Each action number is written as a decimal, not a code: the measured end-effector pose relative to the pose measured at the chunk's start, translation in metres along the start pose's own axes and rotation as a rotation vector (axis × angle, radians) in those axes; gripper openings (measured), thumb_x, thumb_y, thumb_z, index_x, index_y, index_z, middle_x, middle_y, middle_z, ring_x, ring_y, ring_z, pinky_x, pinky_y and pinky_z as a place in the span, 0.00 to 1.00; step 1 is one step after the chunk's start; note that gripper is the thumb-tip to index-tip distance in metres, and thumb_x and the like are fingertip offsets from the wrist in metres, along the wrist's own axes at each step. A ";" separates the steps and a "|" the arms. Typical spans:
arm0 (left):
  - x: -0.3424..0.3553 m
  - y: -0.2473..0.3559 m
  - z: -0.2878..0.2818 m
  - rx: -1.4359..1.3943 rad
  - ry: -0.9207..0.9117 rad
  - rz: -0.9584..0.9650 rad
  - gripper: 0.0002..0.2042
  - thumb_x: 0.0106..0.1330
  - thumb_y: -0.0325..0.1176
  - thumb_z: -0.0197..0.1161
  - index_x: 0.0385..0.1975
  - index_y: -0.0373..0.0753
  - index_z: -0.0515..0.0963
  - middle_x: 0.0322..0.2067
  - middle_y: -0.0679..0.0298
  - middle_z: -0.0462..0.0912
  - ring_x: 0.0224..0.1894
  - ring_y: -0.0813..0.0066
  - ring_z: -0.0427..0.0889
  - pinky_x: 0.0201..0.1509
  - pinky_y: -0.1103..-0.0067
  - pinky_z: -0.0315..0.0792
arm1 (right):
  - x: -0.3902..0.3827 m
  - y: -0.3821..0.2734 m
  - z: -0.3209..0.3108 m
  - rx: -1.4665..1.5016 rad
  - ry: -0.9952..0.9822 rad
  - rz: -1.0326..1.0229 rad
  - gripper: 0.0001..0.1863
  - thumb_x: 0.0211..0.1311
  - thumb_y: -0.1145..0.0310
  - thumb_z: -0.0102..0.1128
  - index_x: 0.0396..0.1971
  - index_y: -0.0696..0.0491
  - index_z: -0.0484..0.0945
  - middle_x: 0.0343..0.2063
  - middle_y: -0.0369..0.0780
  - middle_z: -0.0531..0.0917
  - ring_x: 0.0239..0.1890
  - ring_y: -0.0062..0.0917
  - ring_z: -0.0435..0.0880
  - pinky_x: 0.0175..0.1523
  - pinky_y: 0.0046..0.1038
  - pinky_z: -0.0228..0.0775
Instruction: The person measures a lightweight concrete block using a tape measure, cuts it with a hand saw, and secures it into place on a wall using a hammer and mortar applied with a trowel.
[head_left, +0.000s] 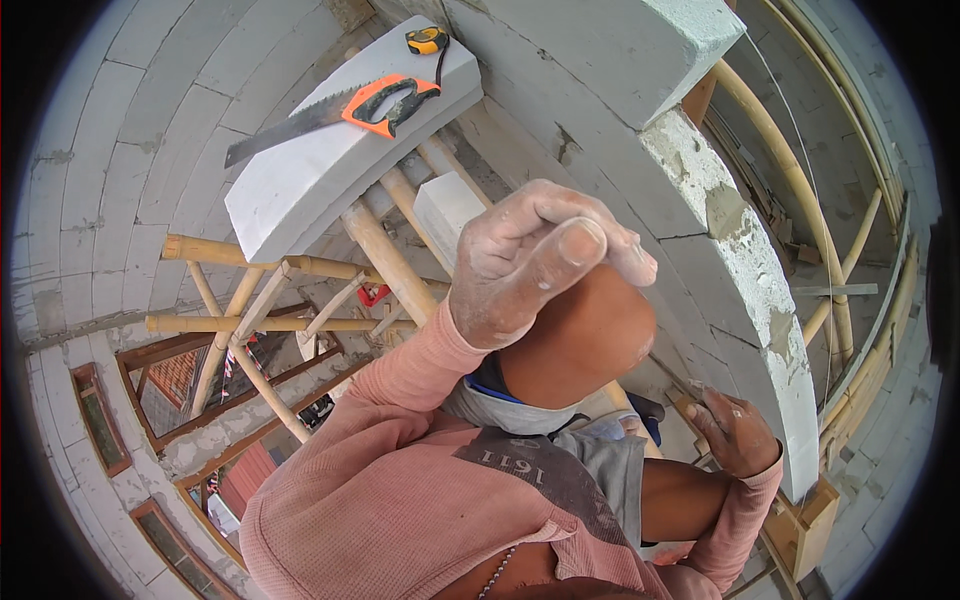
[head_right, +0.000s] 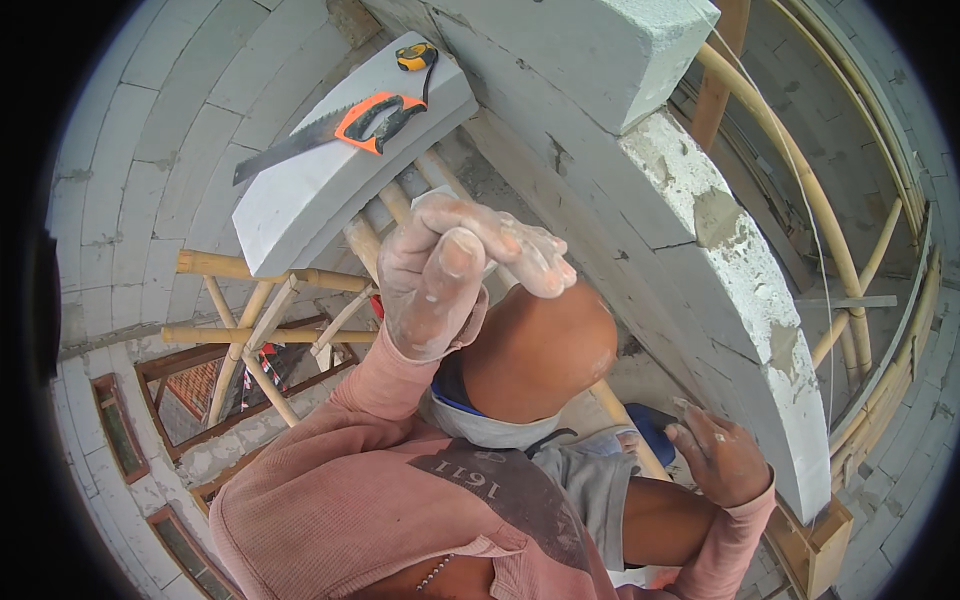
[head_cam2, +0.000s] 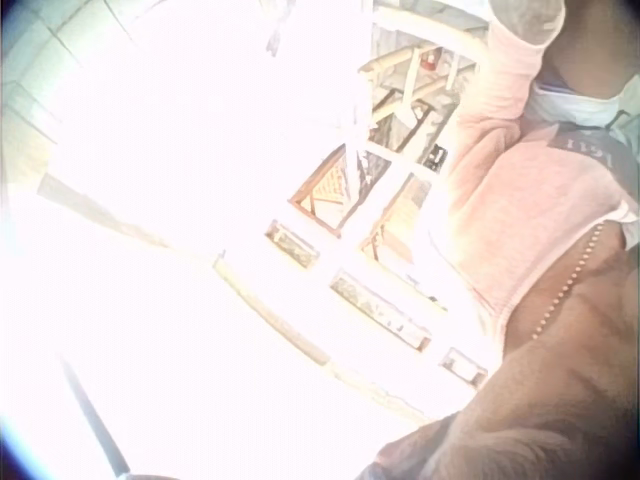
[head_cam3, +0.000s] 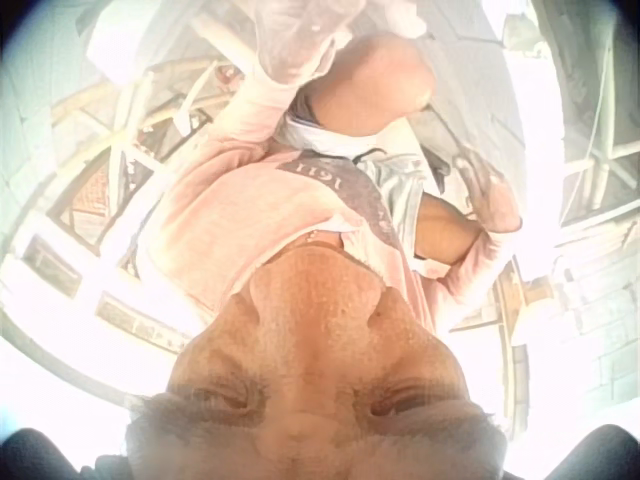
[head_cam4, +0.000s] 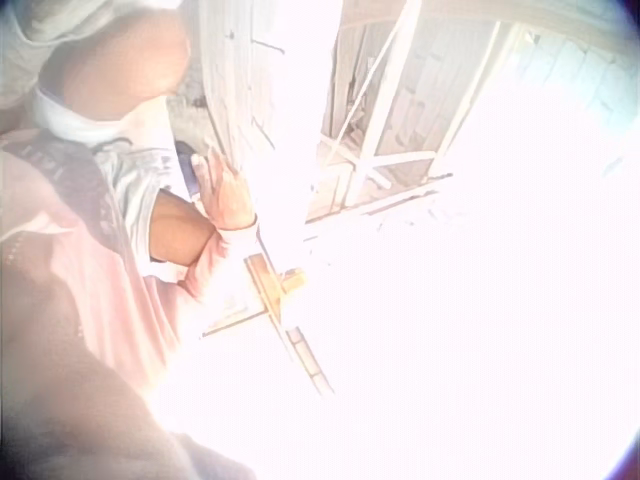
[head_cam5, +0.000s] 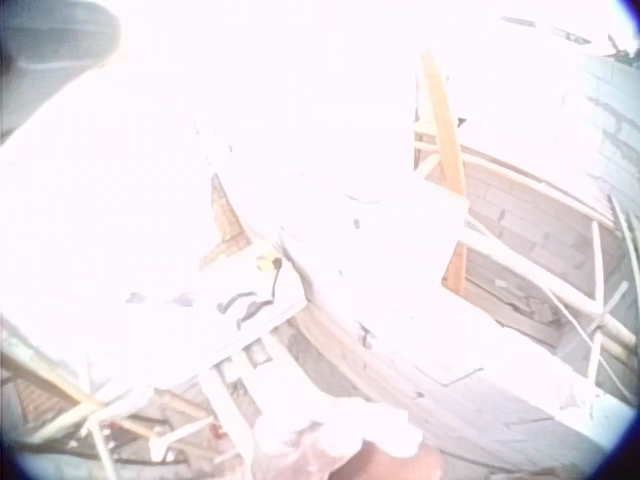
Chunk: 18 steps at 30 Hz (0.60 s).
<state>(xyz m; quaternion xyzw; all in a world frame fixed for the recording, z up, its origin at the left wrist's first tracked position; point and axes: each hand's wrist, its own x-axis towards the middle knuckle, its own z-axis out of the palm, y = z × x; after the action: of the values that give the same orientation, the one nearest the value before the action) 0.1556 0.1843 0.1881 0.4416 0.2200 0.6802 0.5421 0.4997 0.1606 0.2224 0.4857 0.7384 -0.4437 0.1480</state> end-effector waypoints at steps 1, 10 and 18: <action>0.004 0.001 -0.036 0.071 0.247 -0.020 0.15 0.78 0.42 0.58 0.48 0.33 0.74 0.39 0.53 0.86 0.48 0.61 0.87 0.60 0.65 0.78 | -0.002 0.000 0.001 -0.006 -0.010 0.000 0.17 0.68 0.65 0.62 0.49 0.61 0.78 0.39 0.55 0.85 0.39 0.54 0.84 0.43 0.45 0.76; 0.002 -0.044 -0.242 -0.085 1.159 -0.517 0.56 0.59 0.65 0.70 0.77 0.37 0.46 0.72 0.47 0.58 0.71 0.50 0.66 0.74 0.59 0.61 | 0.001 0.004 0.006 -0.068 0.123 -0.156 0.19 0.69 0.63 0.63 0.47 0.65 0.78 0.39 0.57 0.84 0.39 0.54 0.84 0.43 0.44 0.76; 0.032 -0.077 -0.292 -0.017 1.054 -0.448 0.42 0.67 0.57 0.68 0.70 0.36 0.59 0.65 0.52 0.71 0.66 0.52 0.73 0.71 0.62 0.70 | -0.009 0.012 0.014 -0.058 0.179 -0.137 0.19 0.68 0.63 0.64 0.49 0.64 0.78 0.39 0.55 0.84 0.39 0.53 0.84 0.43 0.43 0.76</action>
<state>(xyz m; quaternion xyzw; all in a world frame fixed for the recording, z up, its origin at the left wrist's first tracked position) -0.0480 0.2906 -0.0102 -0.0187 0.5434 0.6788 0.4936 0.5115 0.1455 0.2144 0.4672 0.7928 -0.3861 0.0646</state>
